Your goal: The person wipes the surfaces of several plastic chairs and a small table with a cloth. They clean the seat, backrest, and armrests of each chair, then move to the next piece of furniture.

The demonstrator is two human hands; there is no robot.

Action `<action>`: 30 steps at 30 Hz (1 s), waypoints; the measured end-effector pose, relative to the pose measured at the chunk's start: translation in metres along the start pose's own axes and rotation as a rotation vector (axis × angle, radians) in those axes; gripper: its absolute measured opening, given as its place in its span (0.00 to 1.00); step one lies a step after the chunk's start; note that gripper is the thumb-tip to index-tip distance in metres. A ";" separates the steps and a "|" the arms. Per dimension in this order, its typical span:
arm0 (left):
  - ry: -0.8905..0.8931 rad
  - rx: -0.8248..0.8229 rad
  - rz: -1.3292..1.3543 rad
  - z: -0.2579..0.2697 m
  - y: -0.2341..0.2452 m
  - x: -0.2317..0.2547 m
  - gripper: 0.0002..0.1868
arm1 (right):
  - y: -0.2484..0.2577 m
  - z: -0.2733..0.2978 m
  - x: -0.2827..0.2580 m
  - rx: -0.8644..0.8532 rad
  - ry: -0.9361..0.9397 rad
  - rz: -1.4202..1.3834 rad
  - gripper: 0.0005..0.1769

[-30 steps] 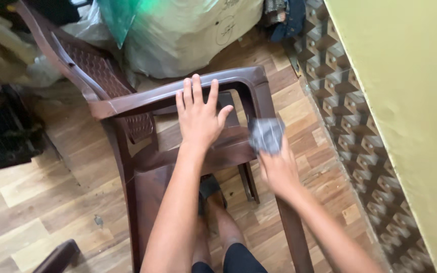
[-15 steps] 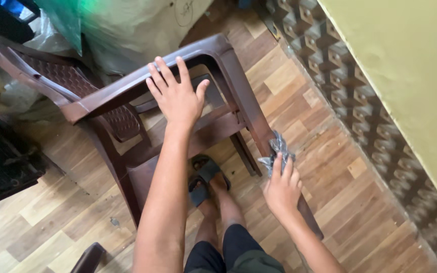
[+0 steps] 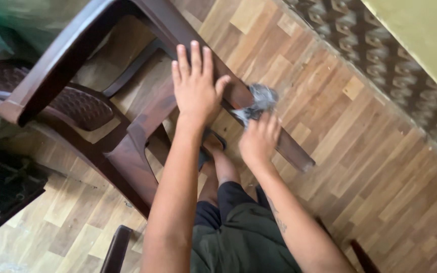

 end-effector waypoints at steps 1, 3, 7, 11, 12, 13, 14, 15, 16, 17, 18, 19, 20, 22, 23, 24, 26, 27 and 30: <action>0.012 0.005 -0.002 -0.003 0.000 0.002 0.46 | 0.001 0.011 0.019 -0.019 -0.072 0.027 0.35; 0.026 -0.011 -0.032 -0.005 0.000 0.007 0.48 | 0.019 0.038 0.063 -0.044 -0.145 -0.013 0.50; 0.013 -0.049 -0.100 0.003 -0.008 0.029 0.48 | 0.044 0.050 0.107 -0.185 -0.614 -0.054 0.57; 0.007 -0.143 -0.029 0.013 -0.023 0.054 0.48 | 0.041 0.025 0.023 0.011 -0.390 -0.174 0.51; -0.031 -0.108 -0.064 0.009 -0.022 0.054 0.47 | 0.038 0.017 -0.010 0.092 -0.196 0.078 0.44; -0.058 -0.082 -0.093 0.010 -0.019 0.053 0.46 | 0.035 0.014 -0.031 0.034 -0.123 -0.080 0.45; -0.086 -0.055 -0.122 0.013 -0.017 0.056 0.45 | 0.034 0.013 -0.041 -0.022 -0.051 -0.239 0.47; -0.065 -0.110 -0.132 0.011 -0.019 0.057 0.45 | 0.032 0.010 -0.040 -0.064 -0.043 -0.196 0.49; -0.045 -0.165 -0.143 0.011 -0.019 0.057 0.46 | 0.031 0.011 -0.033 -0.106 -0.036 -0.152 0.52; -0.017 -0.224 -0.162 0.011 -0.019 0.055 0.47 | 0.029 0.016 -0.020 -0.155 -0.023 -0.117 0.55; -0.014 -0.200 -0.135 0.007 -0.018 0.055 0.47 | 0.028 0.020 0.003 -0.124 -0.114 -0.116 0.51; -0.011 -0.178 -0.102 0.008 -0.018 0.057 0.47 | 0.025 0.031 0.031 -0.095 -0.205 -0.108 0.47; -0.007 -0.155 -0.068 0.010 -0.018 0.058 0.47 | 0.018 0.046 0.056 -0.114 -0.294 -0.097 0.46; 0.021 -0.190 -0.058 0.006 -0.020 0.060 0.47 | -0.001 0.066 0.112 -0.152 -0.386 0.032 0.48; 0.039 -0.214 -0.052 0.008 -0.020 0.060 0.47 | -0.011 0.078 0.141 -0.187 -0.390 0.151 0.51; 0.037 -0.214 -0.051 0.011 -0.018 0.062 0.47 | -0.016 0.087 0.170 -0.140 -0.434 0.084 0.38; 0.028 -0.200 -0.059 0.010 -0.012 0.062 0.48 | -0.026 0.090 0.234 -0.302 -0.467 0.146 0.22; 0.030 -0.220 -0.050 0.009 -0.010 0.062 0.48 | -0.028 0.092 0.269 -0.519 -0.456 0.282 0.17; 0.051 -0.229 -0.034 0.004 -0.004 0.058 0.49 | -0.018 0.073 0.326 -0.546 -0.434 -0.050 0.16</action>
Point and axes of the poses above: each hand's wrist, its own z-axis away from the middle knuckle, its own y-axis out of the back of the hand, x = y × z, the point moved 3 cm from there along -z, towards the middle knuckle, and after that the axes turned 15 degrees about -y, right-handed, at the moved point
